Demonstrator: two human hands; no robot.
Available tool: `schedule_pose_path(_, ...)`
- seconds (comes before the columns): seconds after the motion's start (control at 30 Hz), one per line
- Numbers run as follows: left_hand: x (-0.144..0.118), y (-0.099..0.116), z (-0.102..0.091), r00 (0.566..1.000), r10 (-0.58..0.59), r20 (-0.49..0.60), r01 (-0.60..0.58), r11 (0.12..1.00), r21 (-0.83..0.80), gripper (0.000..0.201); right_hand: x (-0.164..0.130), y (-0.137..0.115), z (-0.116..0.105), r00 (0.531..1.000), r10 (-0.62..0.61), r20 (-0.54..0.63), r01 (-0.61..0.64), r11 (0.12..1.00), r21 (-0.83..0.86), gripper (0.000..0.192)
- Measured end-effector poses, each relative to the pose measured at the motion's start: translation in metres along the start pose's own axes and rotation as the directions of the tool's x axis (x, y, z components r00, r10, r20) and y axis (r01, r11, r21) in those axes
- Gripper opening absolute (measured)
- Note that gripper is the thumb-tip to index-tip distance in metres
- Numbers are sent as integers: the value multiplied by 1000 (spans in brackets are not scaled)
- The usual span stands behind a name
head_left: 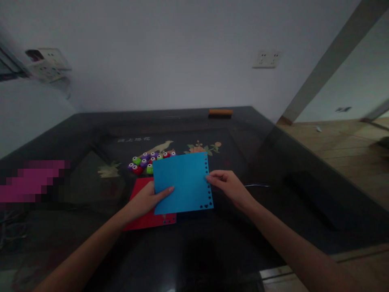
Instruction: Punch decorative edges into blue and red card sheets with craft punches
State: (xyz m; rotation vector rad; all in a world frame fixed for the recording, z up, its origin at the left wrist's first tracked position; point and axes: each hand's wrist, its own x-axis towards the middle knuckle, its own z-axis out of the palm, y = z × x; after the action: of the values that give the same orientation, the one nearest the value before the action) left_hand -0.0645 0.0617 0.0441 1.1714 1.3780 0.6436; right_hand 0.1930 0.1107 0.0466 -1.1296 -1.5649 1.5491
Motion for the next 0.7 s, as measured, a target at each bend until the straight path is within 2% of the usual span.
schedule_pose_path(0.1, 8, -5, 3, 996, -6, -90, 9, 999, 40, 60, -2, 3, -5, 1000, 21, 2, -21, 1000, 4, 14)
schedule_pose_path(0.27, 4, -14, 9, 997, 16, -76, -12, 999, 45, 60, -3, 12, -5, 998, 67, 3, -67, 998, -11, 10)
schedule_pose_path(0.43, -10, -7, 16, 989, -22, -145, 38, 993, 111, 70, -4, 16, -3, 996, 94, 1, -94, 996, 10, 10)
schedule_pose_path(0.7, -10, -6, 10, 974, 20, -225, 36, 969, 243, 63, -6, 9, -4, 989, 133, 56, -134, 991, 17, 13)
